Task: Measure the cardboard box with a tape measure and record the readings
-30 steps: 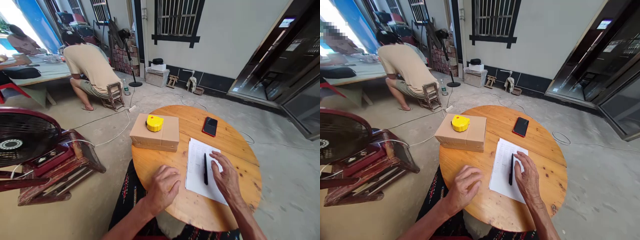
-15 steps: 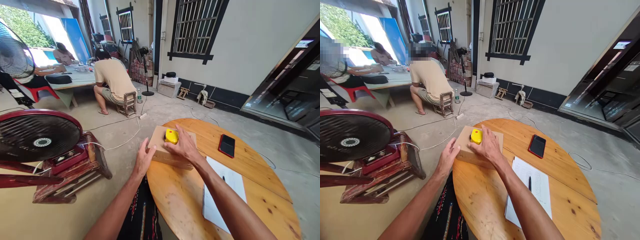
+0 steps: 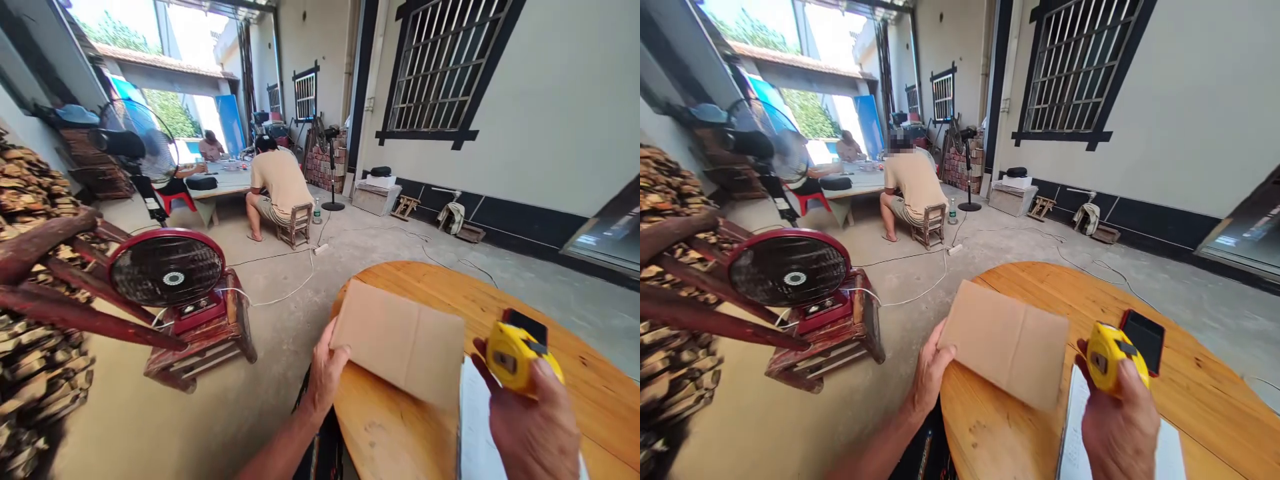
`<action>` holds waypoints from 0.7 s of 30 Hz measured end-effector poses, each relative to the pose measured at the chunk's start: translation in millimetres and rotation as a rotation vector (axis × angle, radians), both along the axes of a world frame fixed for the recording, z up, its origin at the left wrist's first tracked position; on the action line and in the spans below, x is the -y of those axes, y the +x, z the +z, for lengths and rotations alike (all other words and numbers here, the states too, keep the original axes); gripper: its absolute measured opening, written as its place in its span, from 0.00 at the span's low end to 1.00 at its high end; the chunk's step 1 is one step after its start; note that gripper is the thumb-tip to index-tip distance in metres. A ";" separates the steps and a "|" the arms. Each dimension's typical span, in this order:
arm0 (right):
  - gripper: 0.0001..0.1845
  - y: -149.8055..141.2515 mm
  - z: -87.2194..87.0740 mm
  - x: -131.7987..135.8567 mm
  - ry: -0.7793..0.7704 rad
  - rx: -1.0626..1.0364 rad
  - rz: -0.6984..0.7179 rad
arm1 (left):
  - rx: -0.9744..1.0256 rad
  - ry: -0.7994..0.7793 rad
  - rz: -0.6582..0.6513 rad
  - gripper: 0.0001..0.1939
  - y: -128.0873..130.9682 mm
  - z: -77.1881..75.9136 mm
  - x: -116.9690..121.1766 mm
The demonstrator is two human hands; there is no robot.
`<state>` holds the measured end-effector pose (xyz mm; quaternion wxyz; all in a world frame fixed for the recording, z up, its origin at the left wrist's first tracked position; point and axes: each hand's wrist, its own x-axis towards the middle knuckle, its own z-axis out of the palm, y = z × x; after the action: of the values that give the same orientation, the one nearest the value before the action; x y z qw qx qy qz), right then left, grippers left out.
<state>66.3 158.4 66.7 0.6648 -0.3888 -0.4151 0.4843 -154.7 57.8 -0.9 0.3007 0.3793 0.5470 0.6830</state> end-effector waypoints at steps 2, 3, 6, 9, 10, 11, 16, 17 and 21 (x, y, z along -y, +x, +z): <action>0.17 12.1 -12.9 13.4 -0.026 0.035 0.026 | -0.052 -0.055 0.047 0.30 9.1 -10.0 12.9; 0.17 16.4 -19.2 19.9 -0.042 0.051 0.036 | -0.084 -0.082 0.071 0.30 13.2 -14.7 17.9; 0.17 23.1 -32.9 36.4 -0.098 0.008 0.000 | -0.138 -0.139 0.083 0.28 21.9 -25.2 26.2; 0.17 23.4 -37.9 46.2 -0.136 -0.069 -0.060 | -0.133 -0.169 0.057 0.26 25.1 -31.4 24.5; 0.18 22.9 -38.5 48.1 -0.149 -0.081 -0.067 | -0.133 -0.170 0.058 0.25 25.5 -33.1 22.6; 0.18 22.5 -39.0 49.6 -0.168 -0.095 -0.068 | -0.137 -0.168 0.059 0.25 25.6 -34.7 20.7; 0.18 28.2 -38.4 59.0 -0.246 -0.165 -0.089 | -0.264 -0.150 0.126 0.26 20.9 -35.3 25.2; 0.18 32.3 -37.9 62.8 -0.245 -0.168 -0.098 | -0.316 -0.137 0.168 0.27 19.1 -32.5 30.7; 0.19 57.6 -38.9 89.3 -0.212 -0.098 -0.014 | -0.484 -0.017 0.239 0.21 18.2 -7.5 62.0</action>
<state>123.9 69.1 27.7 0.6430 -0.4355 -0.3258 0.5392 -136.5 -4.2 -8.4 0.0816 0.4620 0.6495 0.5983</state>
